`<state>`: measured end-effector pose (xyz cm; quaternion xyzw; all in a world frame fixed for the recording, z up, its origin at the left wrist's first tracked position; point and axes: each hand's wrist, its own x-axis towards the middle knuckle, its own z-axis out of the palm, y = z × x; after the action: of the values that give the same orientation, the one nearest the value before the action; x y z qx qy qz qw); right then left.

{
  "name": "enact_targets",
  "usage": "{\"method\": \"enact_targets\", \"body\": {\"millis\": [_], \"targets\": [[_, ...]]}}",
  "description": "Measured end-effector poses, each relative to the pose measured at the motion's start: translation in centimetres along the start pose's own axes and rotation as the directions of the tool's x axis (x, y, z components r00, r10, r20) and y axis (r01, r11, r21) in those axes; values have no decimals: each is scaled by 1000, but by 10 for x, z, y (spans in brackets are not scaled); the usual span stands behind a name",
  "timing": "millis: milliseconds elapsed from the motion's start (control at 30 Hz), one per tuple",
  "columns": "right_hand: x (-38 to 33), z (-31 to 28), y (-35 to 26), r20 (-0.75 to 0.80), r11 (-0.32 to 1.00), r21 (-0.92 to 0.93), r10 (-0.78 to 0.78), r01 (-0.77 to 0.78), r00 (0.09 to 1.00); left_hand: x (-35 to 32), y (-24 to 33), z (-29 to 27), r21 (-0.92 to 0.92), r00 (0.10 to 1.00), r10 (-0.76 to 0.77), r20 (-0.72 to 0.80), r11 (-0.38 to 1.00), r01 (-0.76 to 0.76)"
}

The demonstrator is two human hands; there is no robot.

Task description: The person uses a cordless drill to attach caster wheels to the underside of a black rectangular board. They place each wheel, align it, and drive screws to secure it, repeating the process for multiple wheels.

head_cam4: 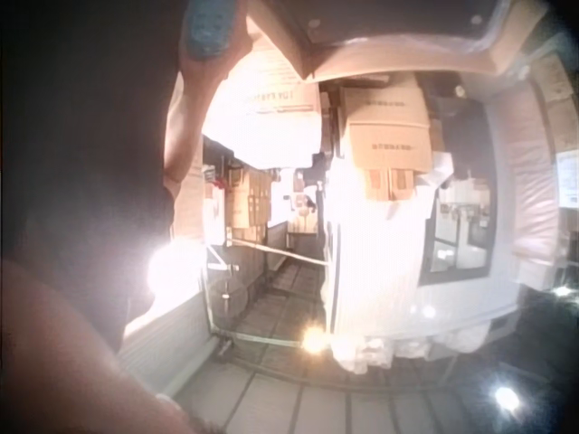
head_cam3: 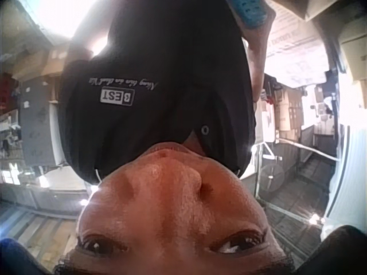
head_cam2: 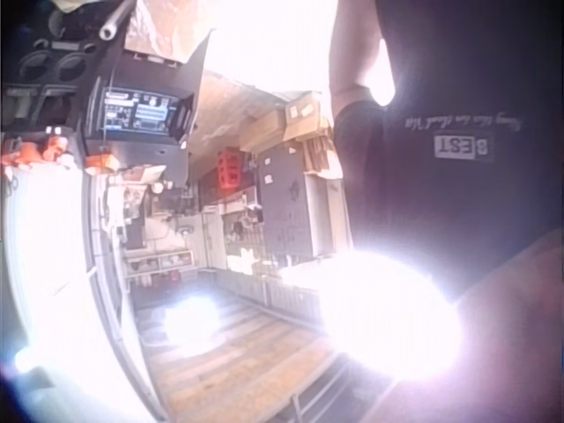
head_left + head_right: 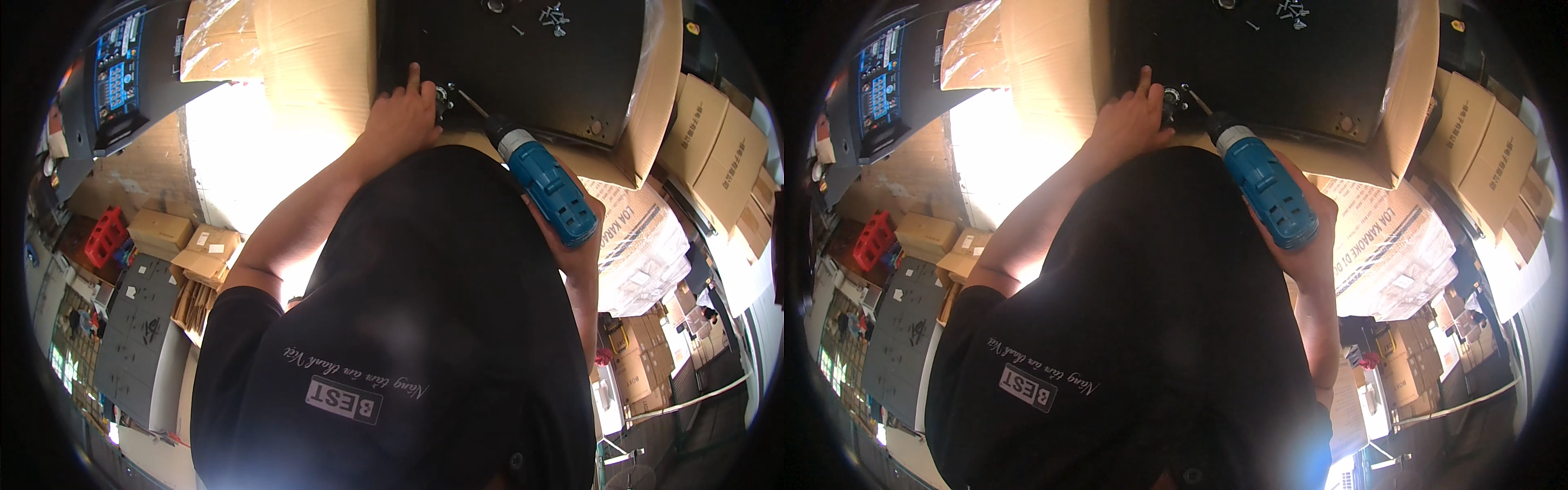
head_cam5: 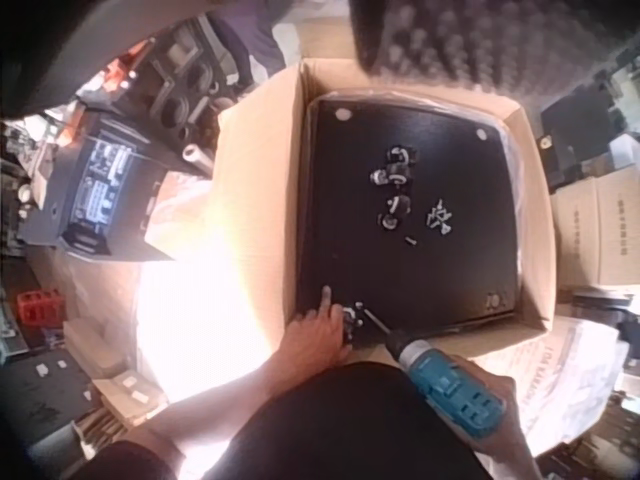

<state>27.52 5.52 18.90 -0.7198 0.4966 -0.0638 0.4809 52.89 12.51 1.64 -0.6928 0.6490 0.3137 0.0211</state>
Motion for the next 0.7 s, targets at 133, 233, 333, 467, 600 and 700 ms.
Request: {"method": "enact_targets", "body": {"millis": [133, 233, 333, 467, 600, 700], "targets": [[-1, -3, -1, 12, 1000, -4, 20, -20, 1000, 1, 0, 0, -23, 1000, 9, -10, 1000, -9], [1, -4, -5, 21, 999, -8, 31, -31, 999, 0, 1, -4, -42, 1000, -2, 11, 999, 3], [3, -6, -6, 33, 999, 20, 38, -39, 999, 0, 2, -11, -21, 999, -37, 35, 999, 37], [21, -5, -37, 98, 990, -138, 41, -27, 994, 6, 1, -30, -295, 987, -91, 133, 947, 127], [46, -8, -82, 267, 915, -390, 5, 104, 964, 23, -27, -25, -751, 978, -176, -112, 660, 33], [56, -10, -82, 264, 966, -258, 87, -17, 961, 28, -39, -26, -947, 982, -170, -82, 321, -24]]}}
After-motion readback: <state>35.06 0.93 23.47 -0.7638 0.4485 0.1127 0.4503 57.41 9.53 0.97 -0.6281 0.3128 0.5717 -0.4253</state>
